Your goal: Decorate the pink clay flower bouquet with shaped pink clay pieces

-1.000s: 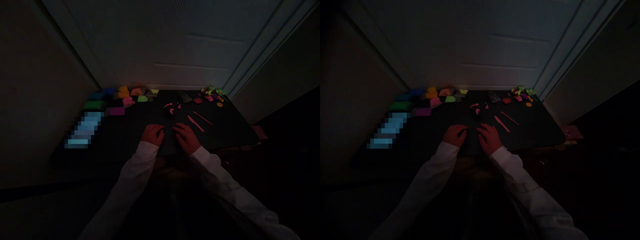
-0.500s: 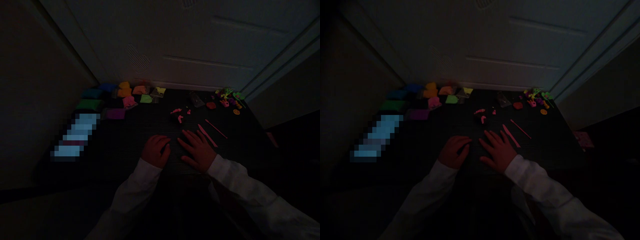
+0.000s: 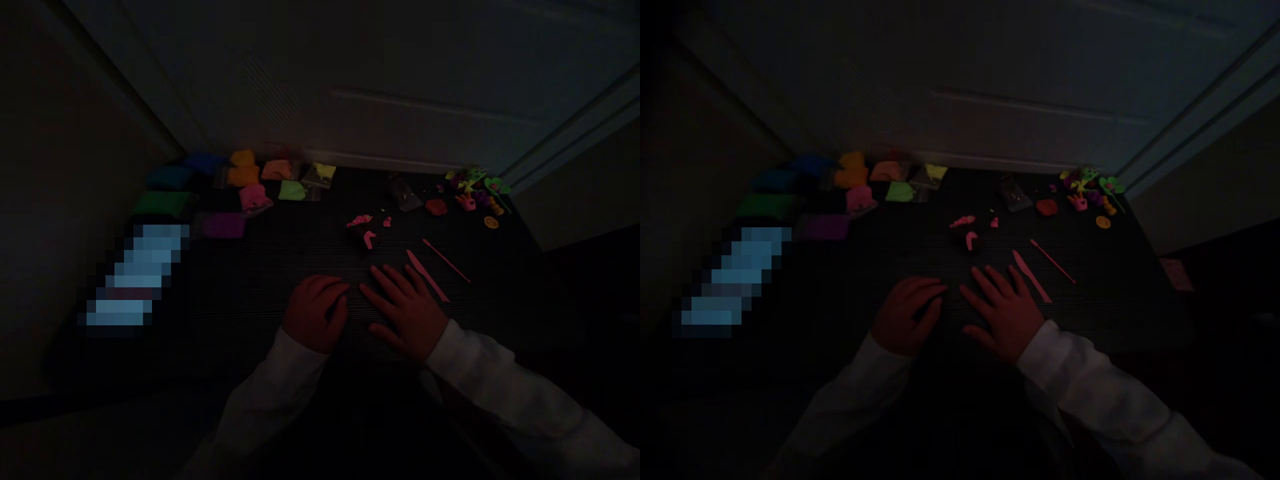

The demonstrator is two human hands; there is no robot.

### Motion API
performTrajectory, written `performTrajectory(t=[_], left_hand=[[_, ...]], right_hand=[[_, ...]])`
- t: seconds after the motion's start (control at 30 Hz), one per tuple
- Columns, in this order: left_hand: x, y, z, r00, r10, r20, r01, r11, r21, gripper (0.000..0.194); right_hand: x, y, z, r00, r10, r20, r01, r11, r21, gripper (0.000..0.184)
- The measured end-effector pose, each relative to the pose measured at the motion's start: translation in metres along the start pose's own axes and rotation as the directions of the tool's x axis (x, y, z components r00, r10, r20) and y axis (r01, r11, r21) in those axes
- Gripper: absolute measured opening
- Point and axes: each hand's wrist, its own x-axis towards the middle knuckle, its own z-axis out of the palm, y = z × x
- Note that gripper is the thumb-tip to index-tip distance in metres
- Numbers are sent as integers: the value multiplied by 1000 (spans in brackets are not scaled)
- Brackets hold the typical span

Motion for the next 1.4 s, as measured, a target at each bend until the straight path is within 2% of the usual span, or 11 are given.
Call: performTrajectory(t=[0.47, 0.83, 1.17, 1.4], left_hand=[[1, 1, 0, 1000, 3, -14, -3, 1000, 8, 21], [0, -1, 0, 1000, 17, -23, -17, 1000, 5, 21], [1, 0, 0, 999, 16, -33, -16, 1000, 1, 21], [1, 0, 1, 999, 14, -31, -14, 1000, 7, 20]], right_hand=[[0, -1, 1, 1000, 18, -2, -18, 1000, -1, 58], [-5, 10, 4, 990, 36, -138, -19, 992, 121, 60], [-1, 0, 0, 999, 18, -35, -18, 999, 27, 58], [-1, -1, 1, 999, 15, -39, -15, 1000, 12, 57]])
